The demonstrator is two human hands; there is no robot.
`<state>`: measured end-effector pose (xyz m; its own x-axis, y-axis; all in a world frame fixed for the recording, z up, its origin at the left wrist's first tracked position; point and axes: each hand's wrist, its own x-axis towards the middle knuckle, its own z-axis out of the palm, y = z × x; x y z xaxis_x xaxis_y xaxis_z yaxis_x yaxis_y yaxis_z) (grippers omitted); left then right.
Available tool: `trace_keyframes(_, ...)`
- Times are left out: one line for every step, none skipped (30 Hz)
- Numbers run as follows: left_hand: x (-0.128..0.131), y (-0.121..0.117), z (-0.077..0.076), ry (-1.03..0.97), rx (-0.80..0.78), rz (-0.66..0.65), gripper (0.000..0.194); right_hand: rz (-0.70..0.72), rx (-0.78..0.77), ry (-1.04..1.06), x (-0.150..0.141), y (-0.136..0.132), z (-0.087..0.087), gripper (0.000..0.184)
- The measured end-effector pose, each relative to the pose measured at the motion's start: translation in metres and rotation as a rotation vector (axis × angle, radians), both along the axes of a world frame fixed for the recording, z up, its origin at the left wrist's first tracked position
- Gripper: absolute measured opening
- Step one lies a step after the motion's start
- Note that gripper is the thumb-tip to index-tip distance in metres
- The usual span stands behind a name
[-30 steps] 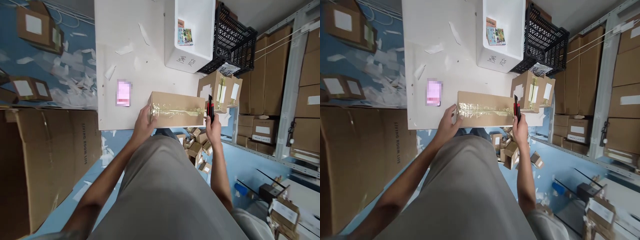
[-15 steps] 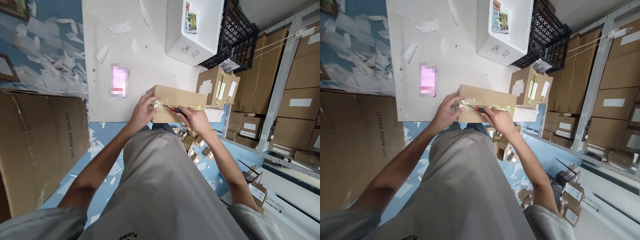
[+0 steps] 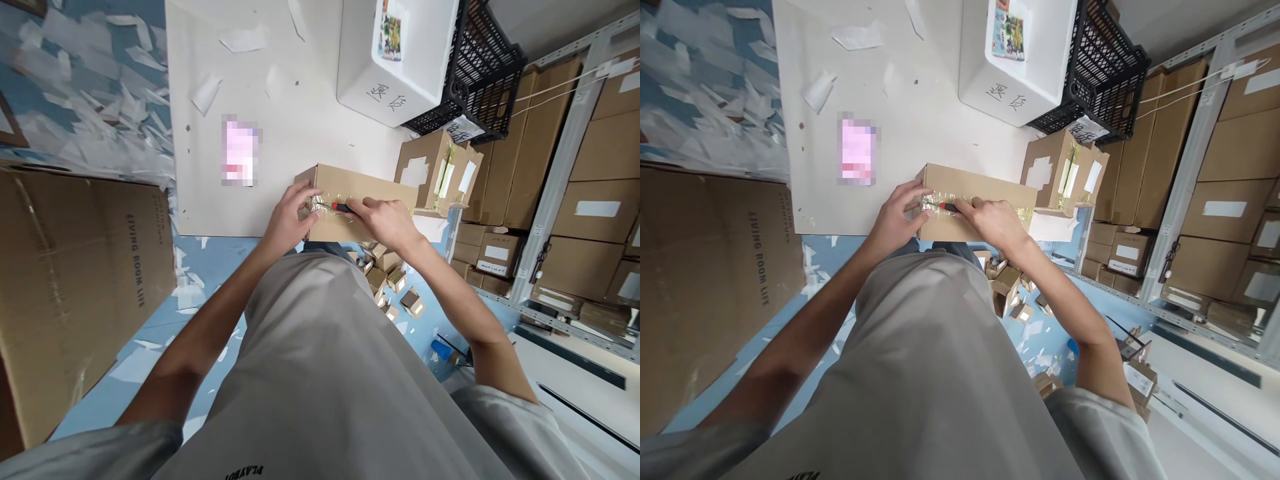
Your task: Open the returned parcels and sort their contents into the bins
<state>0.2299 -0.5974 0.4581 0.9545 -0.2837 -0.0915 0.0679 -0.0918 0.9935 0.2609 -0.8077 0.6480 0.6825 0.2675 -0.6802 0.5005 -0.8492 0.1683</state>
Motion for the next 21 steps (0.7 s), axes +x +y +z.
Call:
trace_keyframes(0.0, 0.0, 0.0, 0.002, 0.001, -0.002, 0.049, 0.004, -0.002, 0.002, 0.001, 0.001, 0.001, 0.057)
trace_keyframes(0.0, 0.0, 0.0, 0.003, 0.001, -0.004, 0.049, 0.009, -0.004, 0.005, 0.003, 0.003, 0.001, 0.057)
trace_keyframes(0.001, 0.0, 0.001, 0.005, 0.001, -0.006, 0.049, 0.017, -0.008, 0.01, 0.004, 0.004, 0.002, 0.056)
trace_keyframes(0.001, 0.0, 0.001, 0.006, 0.001, -0.005, 0.049, 0.026, -0.012, 0.016, 0.006, 0.005, 0.002, 0.055)
trace_keyframes(0.001, 0.0, 0.001, 0.006, 0.0, -0.004, 0.049, 0.036, -0.014, 0.022, 0.007, 0.007, 0.002, 0.054)
trace_keyframes(0.001, 0.0, 0.002, 0.007, -0.001, -0.001, 0.05, 0.048, -0.015, 0.027, 0.009, 0.008, 0.002, 0.052)
trace_keyframes(0.001, 0.001, 0.002, 0.009, -0.002, 0.001, 0.05, 0.061, -0.013, 0.03, 0.011, 0.01, 0.002, 0.05)
trace_keyframes(0.001, 0.001, 0.003, 0.012, -0.003, 0.002, 0.05, 0.073, -0.01, 0.031, 0.013, 0.01, 0.001, 0.049)
trace_keyframes(0.002, 0.001, 0.003, 0.016, -0.004, 0.001, 0.05, 0.087, -0.005, 0.03, 0.014, 0.01, 0.001, 0.047)
trace_keyframes(0.002, 0.001, 0.004, 0.02, -0.004, -0.001, 0.05, 0.1, -0.002, 0.028, 0.015, 0.01, 0.0, 0.046)
trace_keyframes(0.002, 0.002, 0.005, 0.025, -0.004, -0.003, 0.049, 0.113, -0.001, 0.026, 0.016, 0.009, 0.0, 0.045)
trace_keyframes(0.003, 0.002, 0.005, 0.029, -0.004, -0.004, 0.049, 0.123, -0.004, 0.026, 0.017, 0.007, -0.001, 0.044)
trace_keyframes(0.003, 0.002, 0.006, 0.032, -0.002, -0.005, 0.048, 0.132, -0.007, 0.025, 0.016, 0.004, -0.002, 0.044)
trace_keyframes(0.003, 0.003, 0.007, 0.035, 0.002, -0.006, 0.047, 0.139, -0.011, 0.025, 0.016, 0.001, -0.002, 0.044)
trace_keyframes(0.003, 0.004, 0.008, 0.037, 0.007, -0.007, 0.047, 0.144, -0.014, 0.025, 0.015, -0.003, -0.003, 0.043)
trace_keyframes(0.003, 0.004, 0.009, 0.039, 0.012, -0.009, 0.046, 0.148, -0.014, 0.027, 0.015, -0.007, -0.003, 0.043)
trace_keyframes(0.003, 0.005, 0.01, 0.04, 0.019, -0.01, 0.047, 0.149, -0.012, 0.028, 0.014, -0.012, -0.003, 0.043)
trace_keyframes(0.003, 0.005, 0.011, 0.042, 0.025, -0.011, 0.047, 0.148, -0.011, 0.028, 0.013, -0.018, -0.003, 0.043)
trace_keyframes(0.003, 0.005, 0.012, 0.044, 0.032, -0.008, 0.047, 0.142, -0.015, 0.029, 0.012, -0.024, -0.002, 0.043)
trace_keyframes(0.003, 0.005, 0.013, 0.047, 0.039, -0.002, 0.047, 0.133, -0.024, 0.031, 0.011, -0.032, 0.0, 0.044)
trace_keyframes(0.003, 0.005, 0.013, 0.05, 0.047, 0.007, 0.047, 0.121, -0.04, 0.034, 0.011, -0.042, 0.001, 0.044)
